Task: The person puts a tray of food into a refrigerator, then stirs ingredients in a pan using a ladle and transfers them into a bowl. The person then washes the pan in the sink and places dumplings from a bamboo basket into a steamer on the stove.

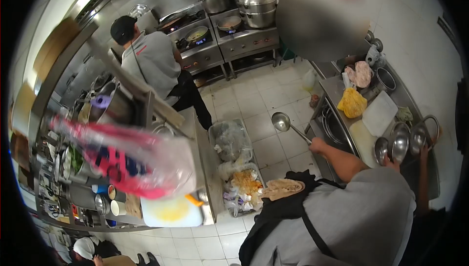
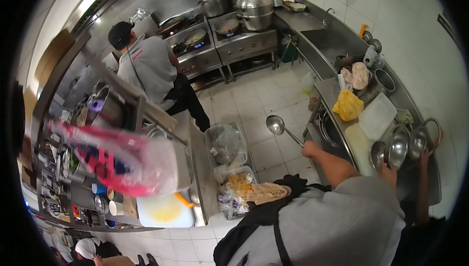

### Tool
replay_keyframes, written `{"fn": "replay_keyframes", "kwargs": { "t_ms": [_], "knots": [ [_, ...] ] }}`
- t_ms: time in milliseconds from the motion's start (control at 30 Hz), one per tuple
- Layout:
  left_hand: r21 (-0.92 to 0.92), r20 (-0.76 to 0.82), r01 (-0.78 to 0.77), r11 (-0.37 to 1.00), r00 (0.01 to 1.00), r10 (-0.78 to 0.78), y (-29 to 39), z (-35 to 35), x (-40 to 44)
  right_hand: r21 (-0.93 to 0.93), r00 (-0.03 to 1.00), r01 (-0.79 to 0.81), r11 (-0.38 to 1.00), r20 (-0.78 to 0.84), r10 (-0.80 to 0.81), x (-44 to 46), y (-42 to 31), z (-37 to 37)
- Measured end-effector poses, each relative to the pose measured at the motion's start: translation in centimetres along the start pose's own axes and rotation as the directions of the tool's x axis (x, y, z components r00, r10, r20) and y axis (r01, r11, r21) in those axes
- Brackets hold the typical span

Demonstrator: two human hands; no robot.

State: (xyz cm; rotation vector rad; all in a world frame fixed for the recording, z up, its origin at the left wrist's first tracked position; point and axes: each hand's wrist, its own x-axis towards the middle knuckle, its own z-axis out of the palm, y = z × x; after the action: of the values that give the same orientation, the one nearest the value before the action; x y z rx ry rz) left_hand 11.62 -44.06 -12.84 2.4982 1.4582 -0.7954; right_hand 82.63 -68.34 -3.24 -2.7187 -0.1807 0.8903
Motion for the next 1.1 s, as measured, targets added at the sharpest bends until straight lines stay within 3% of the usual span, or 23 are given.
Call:
{"fn": "replay_keyframes", "kwargs": {
  "t_ms": [100, 200, 300, 400, 467, 533, 633, 700, 733, 767, 800, 867, 933, 1000, 1033, 1100],
  "knots": [
    [-0.093, 0.227, -0.058, 0.994, 0.971, 0.078, 6.1, -4.4, 1.3, 0.253, 0.992, -0.071, 0.965, 0.12, 0.042, -0.6, -3.0, -5.3],
    [-0.111, 0.381, -0.097, 0.989, 0.915, 0.132, 10.4, -8.0, 3.2, 0.517, 0.983, -0.096, 0.851, 0.181, 0.001, 4.3, -0.4, -5.6],
    [-0.082, 0.448, -0.142, 0.986, 0.879, 0.164, 14.3, -10.9, 6.4, 0.336, 0.984, 0.017, 0.942, 0.159, -0.074, 6.3, 1.4, -8.1],
    [-0.01, 0.376, -0.095, 0.995, 0.922, 0.092, 19.9, -15.3, 10.8, 0.207, 0.981, 0.157, 0.966, 0.082, -0.177, 7.6, 4.4, -9.4],
    [-0.016, 0.299, -0.005, 1.0, 0.954, 0.009, 26.2, -24.2, 12.7, 0.281, 0.98, 0.093, 0.955, 0.143, -0.138, 6.0, 4.2, -12.5],
    [-0.101, 0.165, 0.012, 0.995, 0.986, 0.005, 28.8, -26.7, 15.7, 0.305, 0.98, 0.085, 0.949, 0.147, -0.135, 6.4, 4.5, -13.9],
    [-0.279, 0.078, 0.174, 0.944, 0.984, -0.159, 32.0, -28.2, 20.7, 0.263, 0.976, 0.196, 0.945, 0.045, -0.215, 10.0, 5.1, -14.6],
    [-0.596, 0.099, 0.244, 0.765, 0.968, -0.232, 33.4, -26.6, 25.5, 0.201, 0.95, 0.311, 0.929, -0.041, -0.309, 14.0, 5.3, -15.0],
    [-0.729, 0.118, 0.264, 0.632, 0.957, -0.263, 34.2, -26.2, 27.5, 0.287, 0.97, 0.229, 0.93, 0.014, -0.244, 14.9, 4.3, -16.5],
    [-0.883, 0.217, 0.347, 0.315, 0.898, -0.383, 38.8, -31.6, 25.6, 0.368, 0.981, 0.141, 0.919, 0.075, -0.18, 14.7, 2.0, -19.1],
    [-0.937, 0.212, 0.27, 0.222, 0.944, -0.254, 40.7, -33.6, 27.2, 0.442, 0.983, 0.047, 0.896, 0.139, -0.121, 15.5, 0.3, -21.1],
    [-0.989, 0.147, 0.147, 0.007, 0.989, 0.012, 43.5, -37.0, 30.8, 0.395, 0.992, 0.081, 0.915, 0.059, -0.114, 19.2, -0.5, -23.0],
    [-0.993, 0.066, 0.069, -0.092, 0.997, 0.039, 47.7, -41.1, 36.0, 0.353, 0.991, 0.136, 0.926, -0.041, -0.13, 22.2, -0.5, -24.0],
    [-0.994, -0.036, -0.019, -0.104, 0.985, 0.167, 53.9, -48.4, 40.8, 0.305, 0.971, 0.214, 0.928, -0.169, -0.169, 23.8, -1.0, -26.5],
    [-0.993, -0.075, -0.055, -0.103, 0.975, 0.21, 58.2, -52.1, 43.3, 0.44, 0.992, 0.087, 0.894, -0.124, -0.036, 23.5, -1.4, -27.9],
    [-0.979, -0.203, -0.185, -0.085, 0.921, 0.333, 66.2, -56.1, 51.3, 0.401, 0.982, 0.098, 0.911, -0.188, -0.023, 23.7, -1.3, -29.5]
  ]
}}
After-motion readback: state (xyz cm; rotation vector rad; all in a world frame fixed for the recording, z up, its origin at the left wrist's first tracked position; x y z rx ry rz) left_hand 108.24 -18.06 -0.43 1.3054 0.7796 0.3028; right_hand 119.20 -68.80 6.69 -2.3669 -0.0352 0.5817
